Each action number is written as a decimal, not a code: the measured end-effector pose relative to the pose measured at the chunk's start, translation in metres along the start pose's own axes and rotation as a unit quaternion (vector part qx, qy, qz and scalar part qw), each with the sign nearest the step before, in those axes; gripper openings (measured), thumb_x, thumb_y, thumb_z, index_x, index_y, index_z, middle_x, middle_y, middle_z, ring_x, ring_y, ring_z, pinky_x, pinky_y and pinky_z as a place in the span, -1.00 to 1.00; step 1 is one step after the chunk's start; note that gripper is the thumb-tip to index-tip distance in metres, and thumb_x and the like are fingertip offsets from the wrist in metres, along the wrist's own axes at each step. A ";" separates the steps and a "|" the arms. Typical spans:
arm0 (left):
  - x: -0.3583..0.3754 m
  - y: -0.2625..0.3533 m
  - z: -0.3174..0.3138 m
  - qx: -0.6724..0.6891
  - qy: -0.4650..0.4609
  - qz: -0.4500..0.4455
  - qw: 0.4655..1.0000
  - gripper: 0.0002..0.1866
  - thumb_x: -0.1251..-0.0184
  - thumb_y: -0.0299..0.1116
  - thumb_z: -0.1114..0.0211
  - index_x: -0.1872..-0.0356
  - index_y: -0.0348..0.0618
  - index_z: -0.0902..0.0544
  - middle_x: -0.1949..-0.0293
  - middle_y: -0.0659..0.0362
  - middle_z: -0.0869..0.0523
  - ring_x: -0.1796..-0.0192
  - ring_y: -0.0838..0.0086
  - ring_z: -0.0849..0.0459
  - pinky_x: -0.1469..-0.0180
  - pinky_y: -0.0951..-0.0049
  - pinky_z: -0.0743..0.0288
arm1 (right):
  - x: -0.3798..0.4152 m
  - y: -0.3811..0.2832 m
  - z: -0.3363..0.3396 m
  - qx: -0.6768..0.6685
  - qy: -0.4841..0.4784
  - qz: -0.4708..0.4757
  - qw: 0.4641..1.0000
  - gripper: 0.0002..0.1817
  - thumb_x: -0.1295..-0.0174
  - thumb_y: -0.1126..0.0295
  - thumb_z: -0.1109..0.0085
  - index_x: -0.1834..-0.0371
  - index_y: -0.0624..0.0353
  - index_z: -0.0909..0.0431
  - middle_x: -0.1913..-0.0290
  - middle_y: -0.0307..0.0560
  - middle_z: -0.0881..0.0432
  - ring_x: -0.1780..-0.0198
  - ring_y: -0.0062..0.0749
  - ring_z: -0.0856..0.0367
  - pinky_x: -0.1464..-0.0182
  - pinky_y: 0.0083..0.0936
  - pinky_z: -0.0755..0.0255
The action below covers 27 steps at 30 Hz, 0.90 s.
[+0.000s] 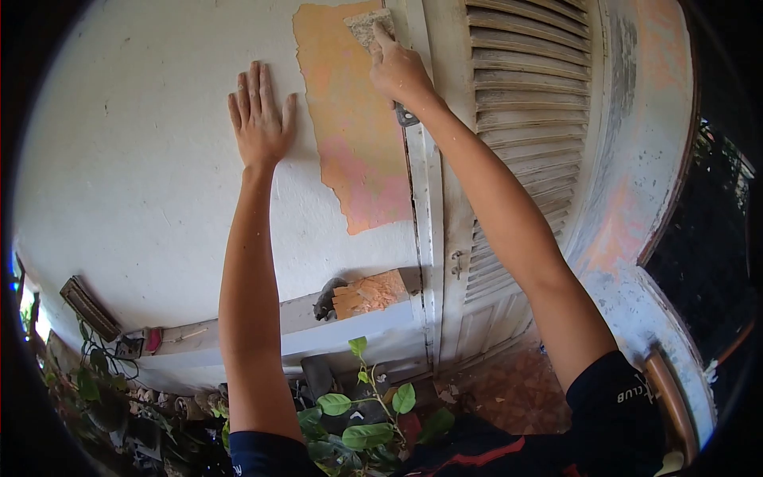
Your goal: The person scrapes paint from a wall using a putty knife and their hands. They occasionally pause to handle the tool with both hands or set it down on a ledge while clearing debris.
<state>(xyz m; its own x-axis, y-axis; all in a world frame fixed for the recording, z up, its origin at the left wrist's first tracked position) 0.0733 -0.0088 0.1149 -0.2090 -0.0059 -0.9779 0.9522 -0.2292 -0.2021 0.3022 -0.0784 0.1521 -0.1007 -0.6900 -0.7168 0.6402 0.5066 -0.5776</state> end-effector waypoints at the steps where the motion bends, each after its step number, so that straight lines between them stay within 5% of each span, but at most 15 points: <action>1: 0.000 0.000 0.000 -0.001 0.000 0.000 1.000 -0.24 -0.59 0.15 0.17 -0.62 -0.06 -0.01 -0.64 0.19 -0.03 -0.67 0.23 0.11 -0.65 0.10 0.30 | -0.002 0.000 -0.002 0.042 -0.015 -0.009 0.999 -0.32 -0.44 0.32 0.13 -0.63 0.09 -0.02 0.03 0.41 -0.64 0.25 0.13 -0.76 0.25 -0.13 -0.69; 4: 0.000 0.001 -0.001 0.001 0.007 -0.001 1.000 -0.24 -0.59 0.15 0.17 -0.62 -0.07 0.00 -0.64 0.18 -0.03 -0.67 0.22 0.11 -0.65 0.10 0.30 | -0.023 0.019 -0.012 0.177 0.119 0.121 0.969 -0.37 -0.46 0.23 0.08 -0.57 0.16 -0.16 0.17 0.47 -0.69 0.14 0.30 -0.73 -0.01 0.01 -0.61; 11: 0.000 0.001 -0.002 0.001 0.012 -0.001 1.000 -0.25 -0.59 0.15 0.18 -0.62 -0.06 -0.01 -0.64 0.18 -0.03 -0.67 0.22 0.10 -0.65 0.09 0.29 | -0.034 0.000 -0.003 0.175 0.064 0.049 0.981 -0.36 -0.48 0.21 0.06 -0.56 0.21 -0.14 0.07 0.55 -0.64 -0.02 0.36 -0.67 -0.09 0.05 -0.58; 13: 0.001 0.000 -0.002 -0.003 0.009 0.000 1.000 -0.25 -0.59 0.15 0.17 -0.62 -0.06 -0.02 -0.64 0.18 -0.04 -0.67 0.21 0.09 -0.65 0.08 0.28 | -0.038 0.000 -0.007 0.168 0.038 0.040 0.984 -0.32 -0.47 0.27 0.07 -0.62 0.09 -0.02 -0.12 0.30 -0.63 -0.15 0.16 -0.65 -0.16 0.00 -0.56; 20: 0.000 0.000 -0.001 0.008 0.032 -0.004 0.999 -0.26 -0.59 0.14 0.16 -0.62 -0.04 -0.04 -0.64 0.19 -0.06 -0.66 0.22 0.06 -0.65 0.08 0.26 | -0.030 -0.012 -0.001 0.177 0.035 0.029 0.983 -0.36 -0.48 0.28 0.09 -0.59 0.18 -0.08 -0.15 0.29 -0.62 -0.15 0.15 -0.65 -0.16 -0.03 -0.57; 21: 0.001 0.000 -0.002 0.007 0.032 -0.006 0.999 -0.26 -0.59 0.14 0.16 -0.62 -0.04 -0.04 -0.64 0.19 -0.06 -0.66 0.23 0.06 -0.64 0.09 0.26 | -0.023 -0.013 0.004 0.109 0.050 -0.008 0.993 -0.66 -0.53 0.17 0.16 -0.11 0.22 -0.29 0.21 0.14 -0.57 0.23 -0.13 -0.57 0.19 -0.15 -0.52; 22: 0.002 0.001 -0.002 0.008 0.029 -0.005 1.000 -0.26 -0.59 0.14 0.16 -0.62 -0.04 -0.04 -0.64 0.19 -0.06 -0.66 0.23 0.06 -0.64 0.09 0.26 | -0.017 -0.010 0.007 0.044 0.064 -0.046 0.996 -0.48 -0.58 0.06 0.22 0.37 0.27 -0.49 0.57 -0.02 -0.53 0.61 -0.40 -0.49 0.53 -0.28 -0.46; 23: 0.003 0.001 -0.002 0.015 0.030 -0.005 0.999 -0.26 -0.59 0.14 0.16 -0.62 -0.05 -0.05 -0.64 0.19 -0.07 -0.66 0.23 0.06 -0.64 0.08 0.26 | -0.022 0.000 0.002 0.046 0.062 -0.051 0.996 -0.48 -0.58 0.06 0.22 0.37 0.27 -0.49 0.57 -0.02 -0.53 0.61 -0.40 -0.49 0.53 -0.28 -0.46; 24: 0.001 0.001 -0.001 0.020 0.035 -0.005 0.999 -0.26 -0.59 0.14 0.16 -0.62 -0.06 -0.05 -0.63 0.19 -0.07 -0.66 0.22 0.05 -0.64 0.07 0.26 | -0.037 0.014 -0.009 0.054 0.035 -0.052 0.997 -0.66 -0.53 0.17 0.17 -0.10 0.22 -0.30 0.21 0.14 -0.57 0.23 -0.13 -0.57 0.18 -0.16 -0.52; 25: 0.001 0.001 -0.001 0.021 0.037 -0.003 0.999 -0.26 -0.59 0.14 0.16 -0.62 -0.06 -0.05 -0.63 0.19 -0.07 -0.66 0.22 0.05 -0.64 0.07 0.26 | -0.041 0.014 -0.013 0.063 0.008 -0.051 0.997 -0.38 -0.49 0.27 0.11 -0.58 0.18 -0.10 -0.16 0.30 -0.61 -0.15 0.15 -0.65 -0.17 -0.04 -0.58; 27: 0.001 -0.001 -0.002 0.016 0.031 -0.004 0.999 -0.25 -0.59 0.14 0.15 -0.62 -0.05 -0.04 -0.63 0.20 -0.07 -0.66 0.22 0.04 -0.64 0.06 0.25 | -0.037 0.009 -0.011 0.121 0.028 -0.011 0.992 -0.37 -0.49 0.26 0.11 -0.58 0.20 -0.09 -0.16 0.32 -0.61 -0.16 0.16 -0.65 -0.16 -0.04 -0.57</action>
<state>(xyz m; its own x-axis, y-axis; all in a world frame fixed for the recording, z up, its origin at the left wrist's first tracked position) 0.0730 -0.0066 0.1144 -0.2016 0.0552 -0.9779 0.9425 -0.2608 -0.2090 0.3029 -0.0427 0.1687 -0.1541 -0.6660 -0.7299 0.8013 0.3479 -0.4867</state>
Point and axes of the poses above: each hand's wrist, its own x-axis away from the middle knuckle, its own z-axis out of the back of the hand, y = z × x, the point moved 6 cm from there along -x, towards the middle knuckle
